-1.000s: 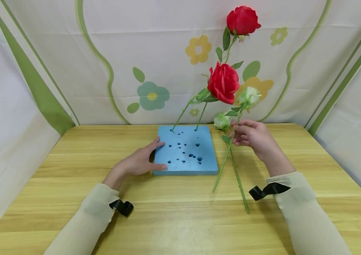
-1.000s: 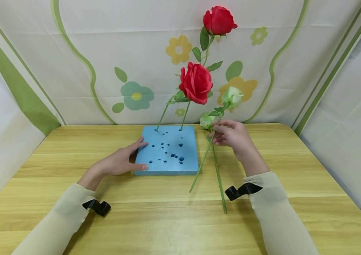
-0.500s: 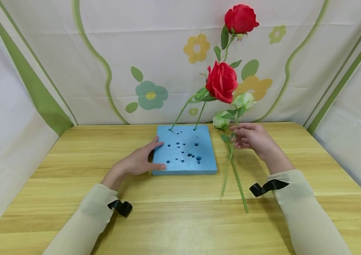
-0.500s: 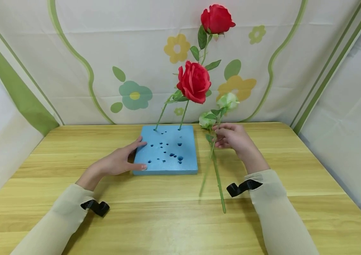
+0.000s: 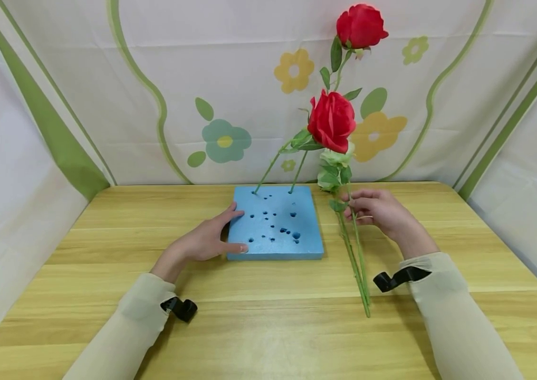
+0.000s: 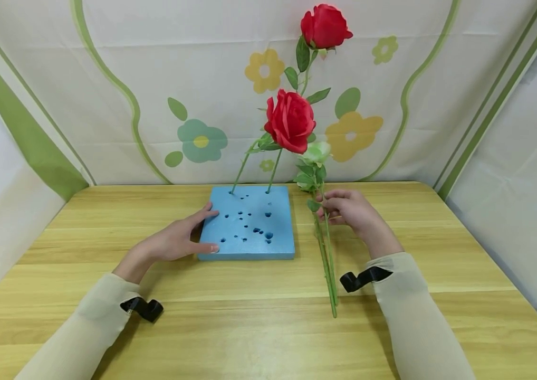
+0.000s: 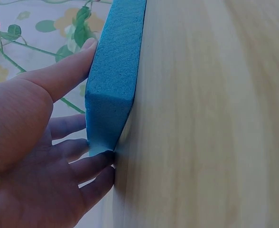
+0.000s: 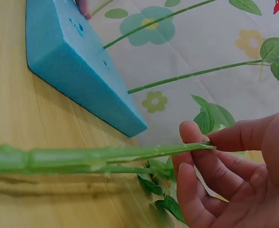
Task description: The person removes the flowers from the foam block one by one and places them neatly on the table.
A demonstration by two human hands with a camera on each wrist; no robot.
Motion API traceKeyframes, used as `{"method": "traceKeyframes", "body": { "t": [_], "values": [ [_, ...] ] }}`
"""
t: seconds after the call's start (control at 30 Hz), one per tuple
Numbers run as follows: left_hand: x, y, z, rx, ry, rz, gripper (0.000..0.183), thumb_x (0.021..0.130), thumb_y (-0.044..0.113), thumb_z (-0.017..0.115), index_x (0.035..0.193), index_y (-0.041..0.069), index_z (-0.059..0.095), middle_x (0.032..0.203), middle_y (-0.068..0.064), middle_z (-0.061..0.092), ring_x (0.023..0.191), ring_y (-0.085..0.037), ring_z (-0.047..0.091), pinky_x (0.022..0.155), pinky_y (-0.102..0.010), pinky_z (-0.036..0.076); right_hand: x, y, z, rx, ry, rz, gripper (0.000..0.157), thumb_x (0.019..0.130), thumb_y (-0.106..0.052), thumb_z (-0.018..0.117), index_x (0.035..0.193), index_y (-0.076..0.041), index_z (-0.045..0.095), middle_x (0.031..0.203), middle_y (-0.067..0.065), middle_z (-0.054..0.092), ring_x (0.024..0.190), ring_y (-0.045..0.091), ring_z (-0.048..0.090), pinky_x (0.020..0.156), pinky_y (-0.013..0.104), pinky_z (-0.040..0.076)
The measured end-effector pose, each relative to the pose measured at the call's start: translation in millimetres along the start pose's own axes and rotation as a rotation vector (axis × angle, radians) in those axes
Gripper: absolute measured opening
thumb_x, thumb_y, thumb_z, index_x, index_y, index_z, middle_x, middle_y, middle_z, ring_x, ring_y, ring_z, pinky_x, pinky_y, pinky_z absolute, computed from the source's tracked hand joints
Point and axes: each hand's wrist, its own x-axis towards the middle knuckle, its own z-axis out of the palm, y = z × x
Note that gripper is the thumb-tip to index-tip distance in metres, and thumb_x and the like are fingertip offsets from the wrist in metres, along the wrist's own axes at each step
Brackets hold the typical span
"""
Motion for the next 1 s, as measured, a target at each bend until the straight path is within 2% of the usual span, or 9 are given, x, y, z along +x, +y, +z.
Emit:
{"method": "traceKeyframes", "body": {
  "t": [0.4, 0.57, 0.77, 1.0],
  "values": [
    [0.2, -0.2, 0.4, 0.006, 0.002, 0.004, 0.094, 0.096, 0.046, 0.078, 0.17, 0.019, 0.026, 0.182, -0.005, 0.001, 0.168, -0.037, 0.009, 0.133, -0.061, 0.017, 3, 11, -10.7, 0.034, 0.0, 0.036, 0.041, 0.112, -0.018, 0.054, 0.145, 0.004, 0.051, 0.094, -0.01, 0.08, 0.085, 0.008, 0.07, 0.073, 0.026, 0.059],
    [0.1, -0.9, 0.5, 0.007, 0.003, 0.006, 0.094, 0.096, 0.046, 0.078, 0.17, 0.019, 0.026, 0.182, -0.005, 0.001, 0.168, -0.036, 0.009, 0.133, -0.061, 0.017, 4, 15, -12.5, 0.021, -0.01, 0.043, 0.034, 0.111, -0.013, 0.054, 0.138, 0.009, 0.052, 0.1, -0.006, 0.078, 0.083, 0.007, 0.07, 0.074, 0.026, 0.06],
    [0.4, -1.7, 0.6, 0.002, 0.001, 0.01, 0.095, 0.096, 0.047, 0.078, 0.17, 0.02, 0.026, 0.182, -0.006, 0.001, 0.168, -0.036, 0.009, 0.133, -0.061, 0.017, 6, 21, -16.4, 0.0, -0.033, 0.065, 0.035, 0.109, -0.008, 0.053, 0.136, 0.014, 0.051, 0.098, -0.002, 0.077, 0.079, 0.008, 0.07, 0.076, 0.026, 0.062],
    [1.0, -2.1, 0.5, -0.002, -0.002, 0.008, 0.095, 0.096, 0.047, 0.078, 0.171, 0.02, 0.026, 0.182, -0.005, 0.0, 0.168, -0.036, 0.008, 0.133, -0.061, 0.016, 9, 26, -18.5, -0.006, -0.038, 0.104, 0.035, 0.109, -0.009, 0.053, 0.136, 0.013, 0.05, 0.098, -0.001, 0.077, 0.083, 0.01, 0.074, 0.076, 0.025, 0.063]
  ]
}}
